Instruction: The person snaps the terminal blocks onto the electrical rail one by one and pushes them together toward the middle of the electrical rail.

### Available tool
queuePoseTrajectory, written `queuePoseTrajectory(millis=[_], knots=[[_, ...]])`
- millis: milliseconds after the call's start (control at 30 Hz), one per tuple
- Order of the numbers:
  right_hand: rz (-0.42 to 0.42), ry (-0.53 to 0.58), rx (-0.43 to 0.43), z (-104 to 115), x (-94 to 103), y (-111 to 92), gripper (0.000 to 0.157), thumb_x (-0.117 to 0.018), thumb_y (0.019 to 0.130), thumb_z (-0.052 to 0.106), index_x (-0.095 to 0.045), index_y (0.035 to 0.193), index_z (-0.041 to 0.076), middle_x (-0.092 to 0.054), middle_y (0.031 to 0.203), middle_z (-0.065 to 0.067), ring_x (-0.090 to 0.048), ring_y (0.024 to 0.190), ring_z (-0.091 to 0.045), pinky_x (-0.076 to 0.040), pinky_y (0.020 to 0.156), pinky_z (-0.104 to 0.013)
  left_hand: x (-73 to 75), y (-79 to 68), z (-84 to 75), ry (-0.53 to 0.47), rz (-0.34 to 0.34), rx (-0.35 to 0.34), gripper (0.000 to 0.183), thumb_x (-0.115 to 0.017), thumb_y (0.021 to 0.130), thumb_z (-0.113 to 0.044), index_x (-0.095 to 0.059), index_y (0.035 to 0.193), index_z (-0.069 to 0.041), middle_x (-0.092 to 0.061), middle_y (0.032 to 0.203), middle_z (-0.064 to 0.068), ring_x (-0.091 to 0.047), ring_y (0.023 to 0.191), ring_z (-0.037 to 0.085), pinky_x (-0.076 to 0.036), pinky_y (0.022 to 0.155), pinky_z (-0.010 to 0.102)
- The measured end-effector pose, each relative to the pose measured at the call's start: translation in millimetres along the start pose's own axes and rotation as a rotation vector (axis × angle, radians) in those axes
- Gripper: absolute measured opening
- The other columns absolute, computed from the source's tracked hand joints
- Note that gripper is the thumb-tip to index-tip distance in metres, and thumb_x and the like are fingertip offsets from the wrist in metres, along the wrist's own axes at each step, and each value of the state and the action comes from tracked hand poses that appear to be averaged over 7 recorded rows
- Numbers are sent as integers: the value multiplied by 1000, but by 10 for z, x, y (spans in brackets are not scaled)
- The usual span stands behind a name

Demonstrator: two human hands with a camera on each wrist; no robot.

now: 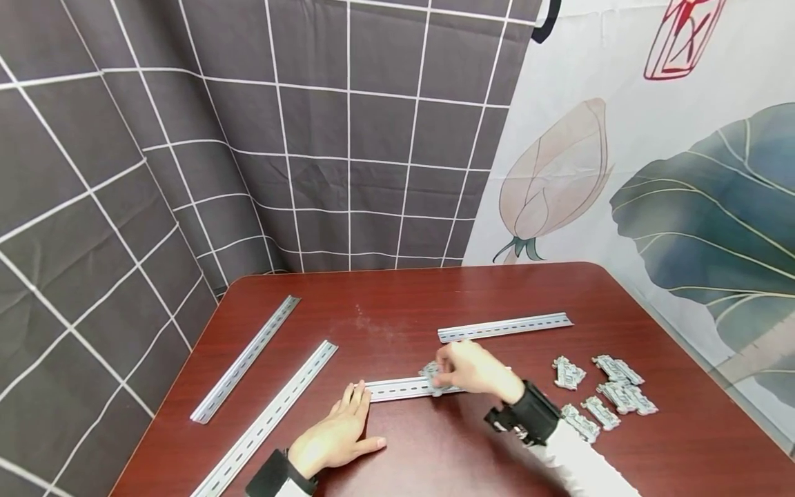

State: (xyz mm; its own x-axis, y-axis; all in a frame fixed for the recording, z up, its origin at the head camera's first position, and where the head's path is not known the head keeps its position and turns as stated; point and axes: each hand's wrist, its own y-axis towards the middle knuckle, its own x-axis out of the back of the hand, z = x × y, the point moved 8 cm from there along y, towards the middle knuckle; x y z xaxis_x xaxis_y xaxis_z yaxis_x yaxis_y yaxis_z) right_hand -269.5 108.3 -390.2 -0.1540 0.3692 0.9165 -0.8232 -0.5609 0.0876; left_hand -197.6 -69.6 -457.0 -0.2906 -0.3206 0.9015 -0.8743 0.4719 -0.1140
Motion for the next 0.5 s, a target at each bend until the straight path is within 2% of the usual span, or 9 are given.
queuePoseTrajectory(millis=[200, 400, 500], knots=[[-17, -23, -30, 391, -288, 236, 26, -74, 72, 30, -53, 59, 21, -48, 49, 14, -43, 46, 0, -34, 44, -20, -5, -12, -6, 23, 13, -14, 88, -57, 81, -53, -31, 137, 10, -19, 146, 32, -23, 135, 43, -29, 103, 55], [-42, -32, -43, 678, -451, 408, 22, -69, 73, 22, -52, 58, 19, -49, 45, 12, -44, 41, -1, -35, 45, -18, -6, 1, 12, 42, 19, -6, 89, -57, 82, -53, -30, 138, 10, -20, 146, 31, -26, 135, 40, -30, 104, 52], [-60, -27, -65, 762, -515, 441, 24, -67, 71, 16, -52, 52, 18, -47, 39, 10, -42, 35, -1, -35, 43, -18, -3, 0, 3, 48, 18, -6, 89, -58, 81, -53, -29, 138, 9, -20, 146, 30, -26, 135, 40, -31, 104, 52]])
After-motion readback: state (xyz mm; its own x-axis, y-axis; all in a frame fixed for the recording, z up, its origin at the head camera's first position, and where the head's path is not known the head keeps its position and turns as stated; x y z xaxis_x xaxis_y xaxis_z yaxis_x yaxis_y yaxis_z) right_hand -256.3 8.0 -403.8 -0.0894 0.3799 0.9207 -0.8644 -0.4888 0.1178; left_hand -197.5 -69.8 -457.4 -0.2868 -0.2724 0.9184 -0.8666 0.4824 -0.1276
